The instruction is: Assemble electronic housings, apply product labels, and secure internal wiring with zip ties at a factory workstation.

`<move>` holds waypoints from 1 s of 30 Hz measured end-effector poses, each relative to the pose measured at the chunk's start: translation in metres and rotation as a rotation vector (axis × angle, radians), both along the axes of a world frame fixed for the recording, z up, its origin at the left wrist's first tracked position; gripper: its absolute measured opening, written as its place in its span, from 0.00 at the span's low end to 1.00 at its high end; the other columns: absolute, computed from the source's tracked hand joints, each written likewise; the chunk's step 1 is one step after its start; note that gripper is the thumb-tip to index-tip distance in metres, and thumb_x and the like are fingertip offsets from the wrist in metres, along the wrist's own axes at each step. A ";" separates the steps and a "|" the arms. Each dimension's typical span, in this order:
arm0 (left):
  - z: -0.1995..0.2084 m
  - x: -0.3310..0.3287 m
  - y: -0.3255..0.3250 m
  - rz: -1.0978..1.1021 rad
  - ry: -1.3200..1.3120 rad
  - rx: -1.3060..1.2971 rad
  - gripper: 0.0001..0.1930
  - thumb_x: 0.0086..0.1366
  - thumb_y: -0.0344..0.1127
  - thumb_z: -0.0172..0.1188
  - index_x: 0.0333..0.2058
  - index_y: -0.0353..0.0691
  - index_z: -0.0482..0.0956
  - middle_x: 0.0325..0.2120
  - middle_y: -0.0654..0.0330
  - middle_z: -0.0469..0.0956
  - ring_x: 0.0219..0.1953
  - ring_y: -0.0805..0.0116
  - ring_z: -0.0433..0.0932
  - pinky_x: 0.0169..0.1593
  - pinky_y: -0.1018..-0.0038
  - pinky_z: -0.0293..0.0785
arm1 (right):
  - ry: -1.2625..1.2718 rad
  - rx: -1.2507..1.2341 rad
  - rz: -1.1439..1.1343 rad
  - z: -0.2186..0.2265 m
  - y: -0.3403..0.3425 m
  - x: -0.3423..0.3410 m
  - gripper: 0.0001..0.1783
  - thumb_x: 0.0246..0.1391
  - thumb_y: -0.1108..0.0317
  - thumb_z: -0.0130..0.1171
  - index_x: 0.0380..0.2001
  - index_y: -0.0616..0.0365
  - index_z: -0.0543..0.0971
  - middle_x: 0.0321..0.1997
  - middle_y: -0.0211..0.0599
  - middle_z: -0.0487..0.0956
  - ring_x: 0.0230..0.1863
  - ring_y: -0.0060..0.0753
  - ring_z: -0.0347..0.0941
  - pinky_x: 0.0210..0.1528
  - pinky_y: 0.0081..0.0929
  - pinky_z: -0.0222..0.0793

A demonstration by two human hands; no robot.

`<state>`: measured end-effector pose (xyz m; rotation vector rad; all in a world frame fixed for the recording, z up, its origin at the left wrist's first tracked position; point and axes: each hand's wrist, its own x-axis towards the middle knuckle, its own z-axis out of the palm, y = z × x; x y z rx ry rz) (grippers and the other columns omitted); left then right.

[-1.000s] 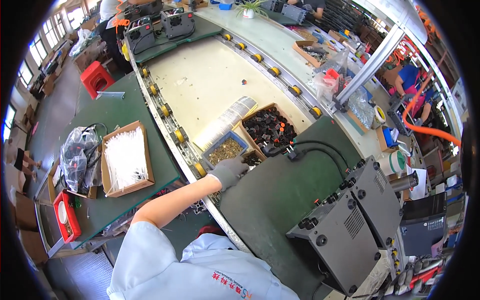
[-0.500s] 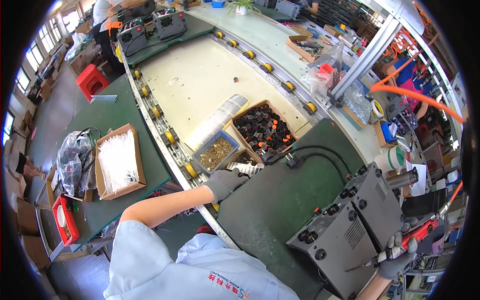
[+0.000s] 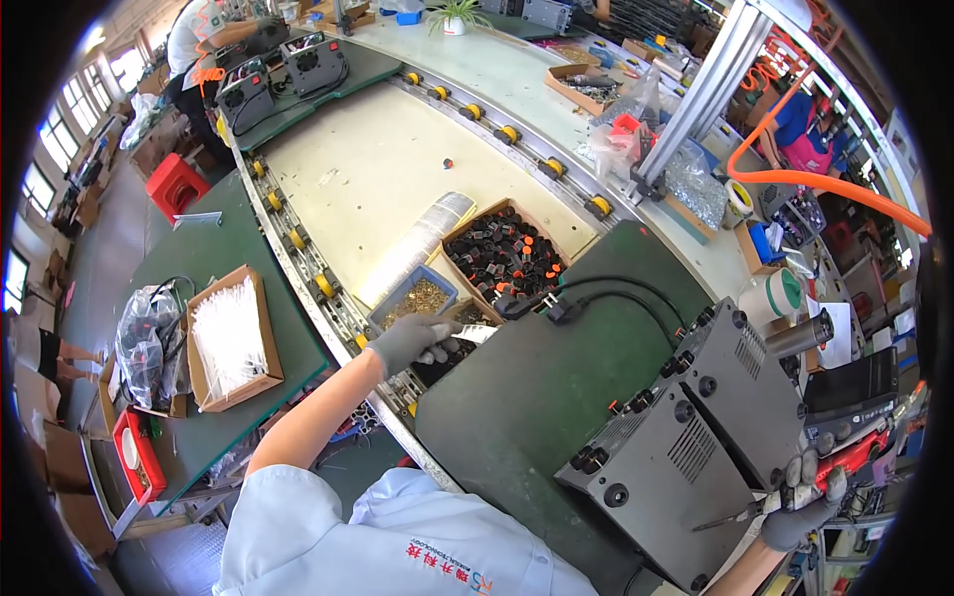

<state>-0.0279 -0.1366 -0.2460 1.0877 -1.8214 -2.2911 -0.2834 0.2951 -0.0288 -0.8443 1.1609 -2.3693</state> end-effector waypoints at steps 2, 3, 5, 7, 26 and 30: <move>-0.011 0.007 -0.007 0.101 0.095 0.314 0.17 0.68 0.36 0.44 0.50 0.32 0.68 0.32 0.61 0.74 0.27 0.80 0.72 0.25 0.90 0.68 | 0.068 0.012 0.030 0.005 0.001 -0.001 0.27 0.52 0.70 0.50 0.55 0.62 0.57 0.42 0.40 0.68 0.20 0.19 0.56 0.22 0.19 0.58; -0.008 0.006 -0.004 0.094 0.095 0.309 0.17 0.68 0.36 0.44 0.50 0.32 0.68 0.32 0.61 0.74 0.27 0.80 0.72 0.25 0.90 0.68 | 0.069 0.007 0.023 0.007 0.001 0.000 0.27 0.52 0.70 0.50 0.55 0.62 0.57 0.42 0.40 0.68 0.20 0.19 0.56 0.22 0.19 0.58; 0.002 -0.001 0.002 0.187 0.312 0.666 0.17 0.68 0.36 0.43 0.50 0.30 0.66 0.35 0.61 0.72 0.30 0.80 0.72 0.26 0.89 0.69 | 0.134 0.010 -0.010 0.013 0.002 0.003 0.28 0.52 0.68 0.50 0.55 0.62 0.57 0.43 0.40 0.69 0.20 0.18 0.55 0.22 0.18 0.57; 0.010 -0.014 0.004 0.115 0.387 0.728 0.18 0.68 0.36 0.42 0.51 0.29 0.64 0.38 0.61 0.71 0.33 0.80 0.71 0.30 0.90 0.71 | 0.168 0.001 -0.086 0.018 0.002 0.003 0.29 0.51 0.66 0.51 0.55 0.63 0.57 0.44 0.38 0.69 0.21 0.17 0.55 0.23 0.17 0.56; 0.165 -0.281 0.216 -0.750 0.373 0.740 0.10 0.64 0.37 0.53 0.39 0.38 0.69 0.28 0.66 0.69 0.29 0.78 0.69 0.28 0.88 0.69 | 0.386 -0.371 -0.591 0.062 -0.009 -0.028 0.29 0.46 0.63 0.56 0.50 0.60 0.61 0.40 0.39 0.71 0.27 0.23 0.65 0.29 0.24 0.64; 0.168 -0.289 0.235 -0.872 0.288 0.710 0.11 0.67 0.42 0.48 0.36 0.41 0.70 0.27 0.68 0.67 0.27 0.81 0.66 0.25 0.89 0.64 | 0.409 -0.454 -0.557 0.048 0.008 -0.044 0.30 0.46 0.63 0.51 0.53 0.60 0.60 0.43 0.47 0.71 0.29 0.31 0.72 0.30 0.32 0.71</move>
